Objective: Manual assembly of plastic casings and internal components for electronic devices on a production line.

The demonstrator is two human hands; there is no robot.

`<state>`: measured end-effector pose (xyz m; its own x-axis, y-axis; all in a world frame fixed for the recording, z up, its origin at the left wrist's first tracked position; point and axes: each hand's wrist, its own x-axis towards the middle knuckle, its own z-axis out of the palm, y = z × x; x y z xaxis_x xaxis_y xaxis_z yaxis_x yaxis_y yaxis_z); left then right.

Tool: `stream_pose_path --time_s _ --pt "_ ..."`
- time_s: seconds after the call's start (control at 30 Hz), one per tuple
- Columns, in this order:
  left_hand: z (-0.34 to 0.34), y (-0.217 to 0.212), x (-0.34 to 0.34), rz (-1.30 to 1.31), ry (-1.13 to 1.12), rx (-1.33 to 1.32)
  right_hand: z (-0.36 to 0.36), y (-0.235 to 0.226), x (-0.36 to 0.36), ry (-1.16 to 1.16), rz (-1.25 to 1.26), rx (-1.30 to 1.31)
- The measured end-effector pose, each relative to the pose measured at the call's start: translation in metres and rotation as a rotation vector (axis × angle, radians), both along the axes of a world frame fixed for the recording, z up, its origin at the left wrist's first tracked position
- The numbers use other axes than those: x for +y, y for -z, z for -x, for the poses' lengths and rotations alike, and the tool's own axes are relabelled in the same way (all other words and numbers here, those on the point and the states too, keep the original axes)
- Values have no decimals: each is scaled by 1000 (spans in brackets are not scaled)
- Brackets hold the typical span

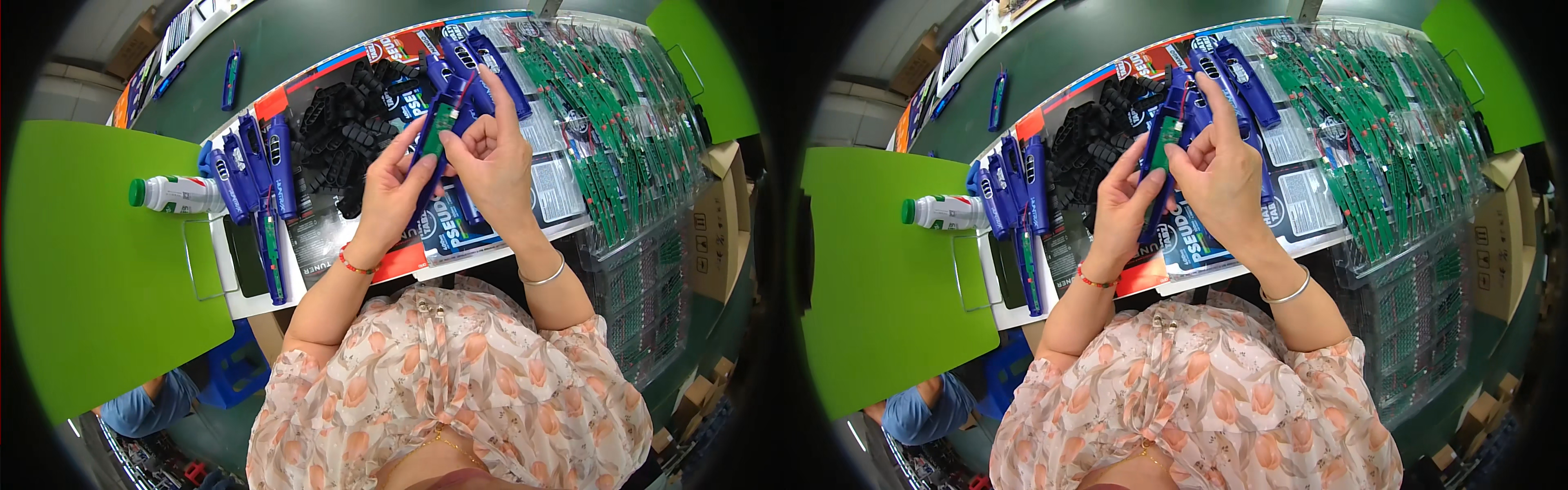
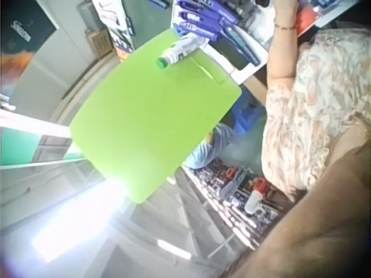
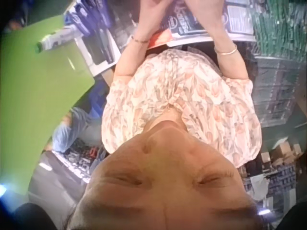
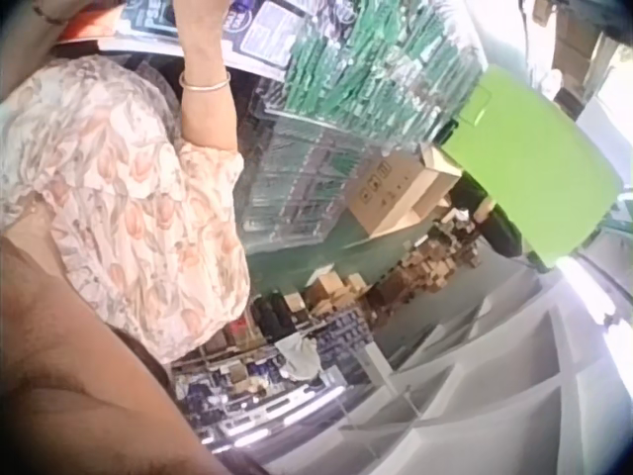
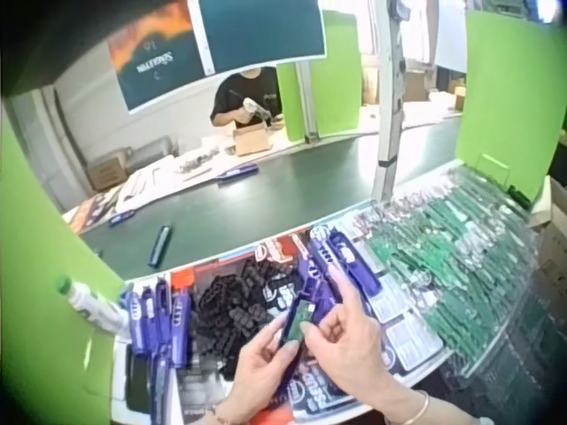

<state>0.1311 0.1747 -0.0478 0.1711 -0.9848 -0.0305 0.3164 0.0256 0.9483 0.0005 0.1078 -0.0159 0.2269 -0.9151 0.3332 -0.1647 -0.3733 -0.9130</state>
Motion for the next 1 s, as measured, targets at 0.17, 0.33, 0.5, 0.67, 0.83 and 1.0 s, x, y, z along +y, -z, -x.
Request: stream_pose_path --time_s 0.17,0.33,0.5,0.67,0.83,1.0 --pt "-44 -34 -13 3 -195 -134 4 10 -17 -68 97 225" --pt "-118 -40 -65 -69 -222 -195 -21 24 -20 -218 337 513" --pt "-191 -15 -149 -186 -385 -337 -69 44 -32 -152 529 769" --pt "-268 43 -222 -302 -686 -842 -84 42 -33 -218 577 733" --pt "-285 63 -232 -539 -671 -1185 -52 20 -17 -267 348 755" --pt "-219 29 -216 -283 -978 -1704 -6 20 -18 -185 302 272"
